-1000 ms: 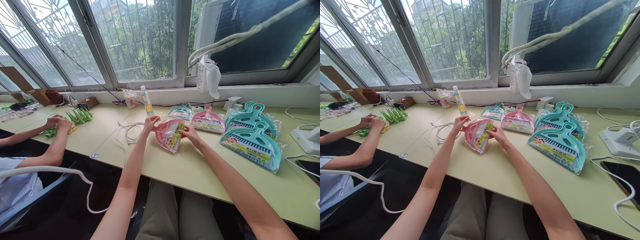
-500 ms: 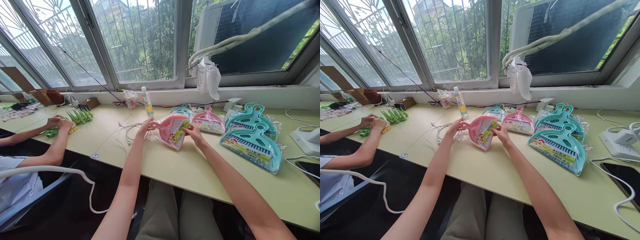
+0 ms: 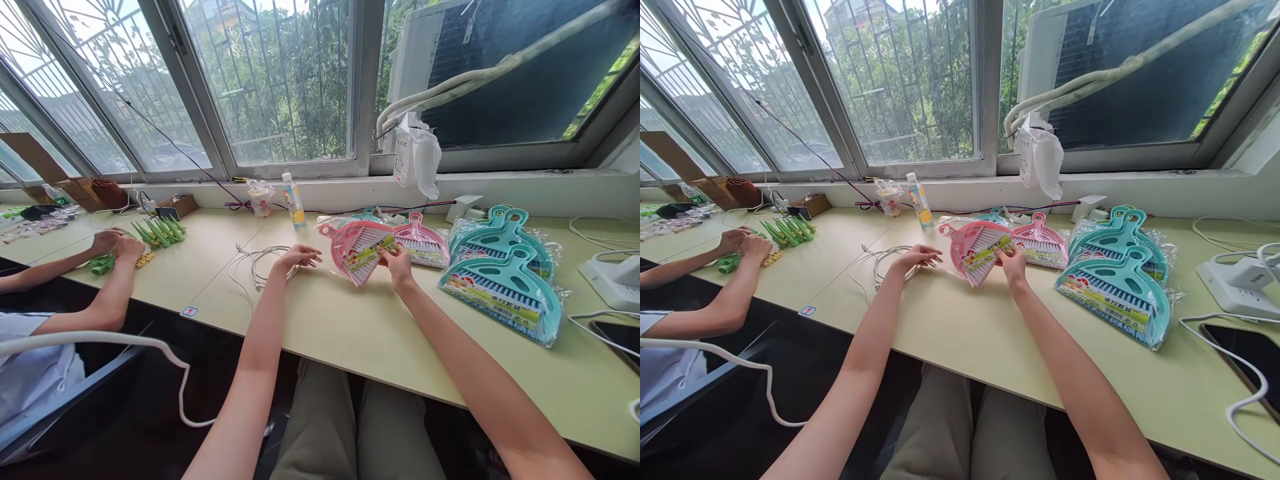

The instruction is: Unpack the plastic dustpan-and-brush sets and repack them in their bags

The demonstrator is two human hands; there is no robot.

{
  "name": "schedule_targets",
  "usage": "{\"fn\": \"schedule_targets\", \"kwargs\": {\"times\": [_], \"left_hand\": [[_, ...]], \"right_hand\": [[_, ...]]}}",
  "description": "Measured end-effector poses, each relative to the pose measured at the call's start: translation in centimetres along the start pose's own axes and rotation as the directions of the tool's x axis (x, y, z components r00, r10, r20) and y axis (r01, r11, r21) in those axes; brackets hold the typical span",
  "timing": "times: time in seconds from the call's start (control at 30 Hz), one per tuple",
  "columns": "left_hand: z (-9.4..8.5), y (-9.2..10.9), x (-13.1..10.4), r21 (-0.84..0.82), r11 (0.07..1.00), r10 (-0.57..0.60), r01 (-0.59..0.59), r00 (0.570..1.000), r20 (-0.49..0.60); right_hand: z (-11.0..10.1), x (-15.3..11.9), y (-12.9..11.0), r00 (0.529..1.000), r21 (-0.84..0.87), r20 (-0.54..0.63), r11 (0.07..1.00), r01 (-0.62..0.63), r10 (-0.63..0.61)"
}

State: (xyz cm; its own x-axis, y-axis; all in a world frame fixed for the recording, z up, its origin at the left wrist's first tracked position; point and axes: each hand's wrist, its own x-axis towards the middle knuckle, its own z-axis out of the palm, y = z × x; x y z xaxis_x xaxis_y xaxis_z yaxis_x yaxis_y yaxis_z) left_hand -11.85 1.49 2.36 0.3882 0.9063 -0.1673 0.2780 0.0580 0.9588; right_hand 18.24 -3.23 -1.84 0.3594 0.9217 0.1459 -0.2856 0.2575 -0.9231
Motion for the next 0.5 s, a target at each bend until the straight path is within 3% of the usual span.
{"fn": "schedule_targets", "kwargs": {"times": [0.13, 0.2, 0.3, 0.37, 0.5], "left_hand": [[-0.6, -0.6, 0.4, -0.01, 1.0, 0.013, -0.016, 0.973, -0.23], [-0.9, -0.8, 0.4, -0.034, 0.999, 0.013, -0.026, 0.934, -0.358], [-1.3, -1.0, 0.4, -0.121, 0.988, 0.019, -0.095, 0.855, -0.518], [-1.6, -1.1, 0.6, -0.213, 0.962, -0.005, -0.17, 0.768, -0.64], [-2.5, -1.5, 0.9, -0.334, 0.903, -0.165, -0.271, 0.5, -0.85]], "right_hand": [[0.0, 0.1, 0.0, 0.987, 0.055, -0.149, 0.996, 0.075, -0.066], [-0.2, 0.3, 0.1, 0.972, 0.081, -0.221, 0.992, 0.096, -0.076], [-0.4, 0.5, 0.2, 0.972, 0.116, -0.232, 0.99, 0.078, -0.049], [-0.4, 0.5, 0.2, 0.975, 0.135, -0.22, 0.99, 0.051, -0.02], [-0.4, 0.3, 0.2, 0.98, 0.178, -0.195, 0.984, 0.003, 0.032]]}}
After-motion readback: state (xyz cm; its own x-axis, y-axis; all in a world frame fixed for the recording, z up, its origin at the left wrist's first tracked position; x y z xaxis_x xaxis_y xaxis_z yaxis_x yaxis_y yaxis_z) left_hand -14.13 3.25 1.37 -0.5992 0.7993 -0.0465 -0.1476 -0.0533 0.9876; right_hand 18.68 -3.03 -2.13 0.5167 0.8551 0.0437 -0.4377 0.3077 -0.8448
